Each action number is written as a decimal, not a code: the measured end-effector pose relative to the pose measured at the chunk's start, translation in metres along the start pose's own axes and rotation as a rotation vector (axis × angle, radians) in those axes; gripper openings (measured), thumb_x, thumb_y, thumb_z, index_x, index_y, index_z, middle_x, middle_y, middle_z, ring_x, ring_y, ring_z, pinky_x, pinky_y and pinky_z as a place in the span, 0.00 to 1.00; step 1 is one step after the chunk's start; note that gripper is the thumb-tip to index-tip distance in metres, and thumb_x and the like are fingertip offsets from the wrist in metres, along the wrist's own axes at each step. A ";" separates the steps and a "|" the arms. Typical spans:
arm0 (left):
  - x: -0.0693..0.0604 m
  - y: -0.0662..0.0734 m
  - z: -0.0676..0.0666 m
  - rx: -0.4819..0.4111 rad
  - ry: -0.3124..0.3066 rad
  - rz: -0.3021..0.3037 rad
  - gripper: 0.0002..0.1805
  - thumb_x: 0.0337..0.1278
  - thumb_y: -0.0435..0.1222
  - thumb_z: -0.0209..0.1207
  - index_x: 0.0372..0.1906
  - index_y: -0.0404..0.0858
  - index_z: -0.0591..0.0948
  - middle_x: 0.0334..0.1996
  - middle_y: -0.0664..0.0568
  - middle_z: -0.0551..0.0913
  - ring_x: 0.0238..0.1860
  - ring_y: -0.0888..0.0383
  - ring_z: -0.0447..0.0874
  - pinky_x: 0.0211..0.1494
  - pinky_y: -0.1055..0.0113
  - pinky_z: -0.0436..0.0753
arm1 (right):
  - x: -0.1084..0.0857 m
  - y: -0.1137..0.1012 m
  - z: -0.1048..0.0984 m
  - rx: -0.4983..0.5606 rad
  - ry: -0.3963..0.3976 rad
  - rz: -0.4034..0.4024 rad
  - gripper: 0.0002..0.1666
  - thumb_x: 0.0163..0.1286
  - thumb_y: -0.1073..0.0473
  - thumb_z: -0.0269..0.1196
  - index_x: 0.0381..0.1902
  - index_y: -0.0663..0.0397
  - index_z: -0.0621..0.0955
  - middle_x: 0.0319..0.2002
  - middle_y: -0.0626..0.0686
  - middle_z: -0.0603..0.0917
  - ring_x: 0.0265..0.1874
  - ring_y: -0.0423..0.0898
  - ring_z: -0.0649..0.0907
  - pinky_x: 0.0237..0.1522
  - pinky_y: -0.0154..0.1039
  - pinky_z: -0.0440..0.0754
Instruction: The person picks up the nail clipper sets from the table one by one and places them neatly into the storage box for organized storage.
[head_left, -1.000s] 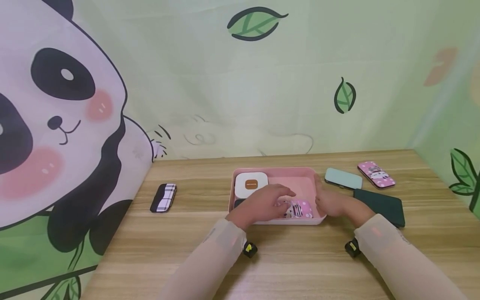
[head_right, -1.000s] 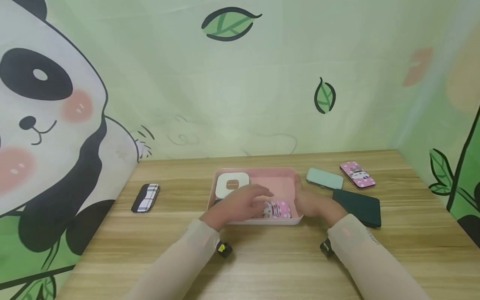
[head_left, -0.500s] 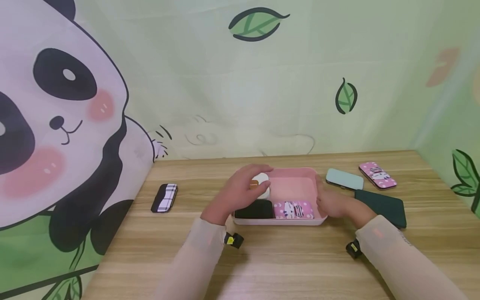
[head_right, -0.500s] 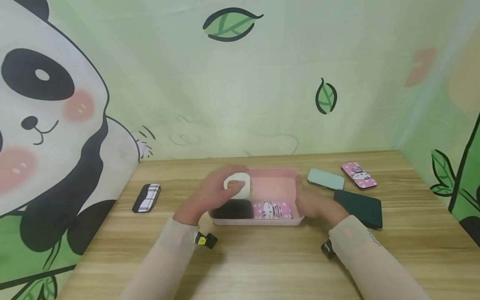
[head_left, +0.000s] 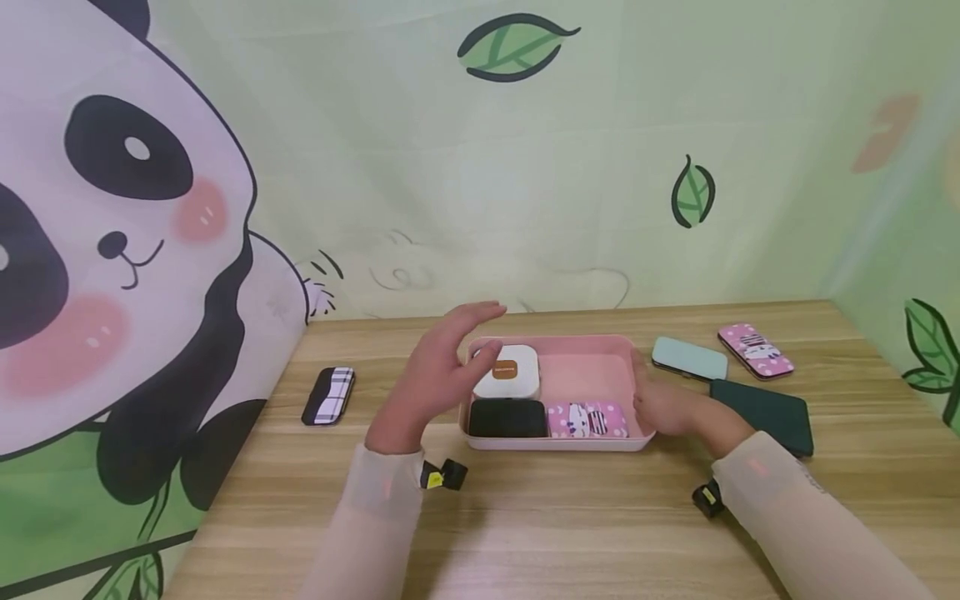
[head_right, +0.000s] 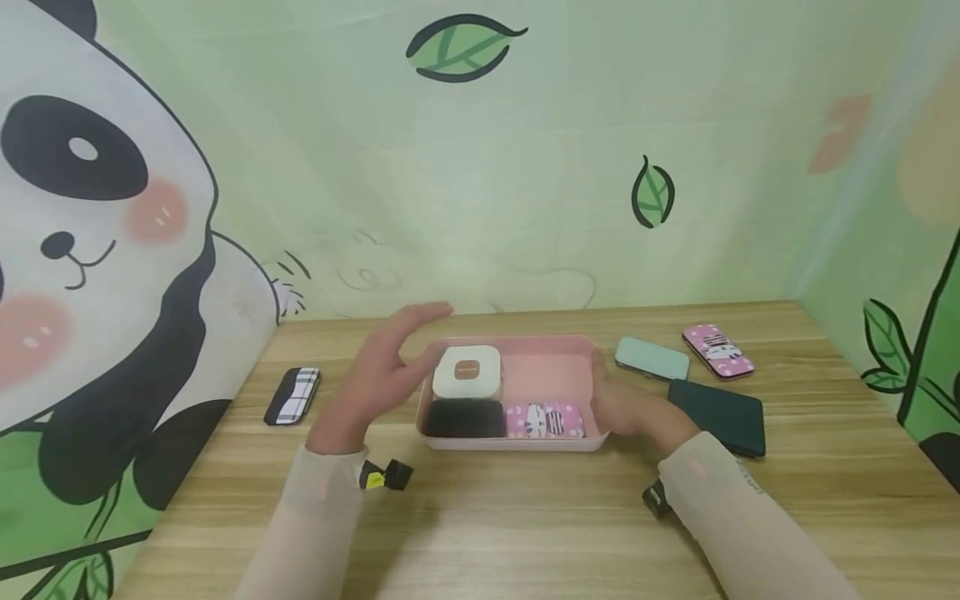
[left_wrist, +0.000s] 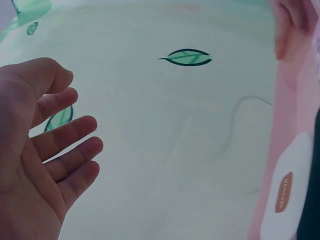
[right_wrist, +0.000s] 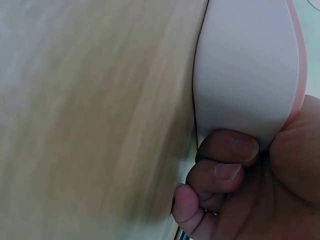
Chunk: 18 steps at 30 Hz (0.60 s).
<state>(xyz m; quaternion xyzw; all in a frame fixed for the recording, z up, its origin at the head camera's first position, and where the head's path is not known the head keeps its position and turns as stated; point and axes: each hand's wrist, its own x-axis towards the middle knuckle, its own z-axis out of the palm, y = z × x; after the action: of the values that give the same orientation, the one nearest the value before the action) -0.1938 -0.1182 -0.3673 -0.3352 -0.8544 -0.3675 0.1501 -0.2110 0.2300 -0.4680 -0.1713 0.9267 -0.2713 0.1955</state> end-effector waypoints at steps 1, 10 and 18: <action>-0.001 0.001 -0.002 -0.009 0.016 0.009 0.24 0.70 0.41 0.57 0.69 0.46 0.75 0.68 0.54 0.74 0.71 0.57 0.69 0.72 0.53 0.69 | 0.000 0.000 0.000 -0.002 0.003 -0.006 0.44 0.81 0.59 0.37 0.73 0.70 0.22 0.75 0.77 0.46 0.68 0.62 0.66 0.73 0.63 0.58; -0.005 0.006 -0.012 -0.038 0.064 0.066 0.24 0.70 0.41 0.57 0.69 0.45 0.75 0.69 0.51 0.75 0.71 0.56 0.68 0.73 0.52 0.69 | -0.005 -0.005 -0.001 0.008 -0.005 0.016 0.45 0.81 0.58 0.37 0.72 0.66 0.19 0.71 0.78 0.57 0.65 0.62 0.69 0.72 0.64 0.58; -0.009 0.010 -0.013 -0.038 0.081 0.080 0.23 0.71 0.42 0.57 0.68 0.45 0.76 0.69 0.54 0.74 0.72 0.56 0.68 0.73 0.51 0.68 | -0.007 -0.005 -0.001 0.009 -0.003 0.019 0.44 0.82 0.58 0.35 0.72 0.64 0.18 0.74 0.77 0.52 0.70 0.63 0.65 0.73 0.66 0.53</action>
<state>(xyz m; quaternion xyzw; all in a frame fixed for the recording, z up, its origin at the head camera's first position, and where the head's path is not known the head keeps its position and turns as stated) -0.1802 -0.1273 -0.3578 -0.3568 -0.8264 -0.3907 0.1927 -0.2046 0.2293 -0.4627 -0.1620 0.9268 -0.2731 0.2004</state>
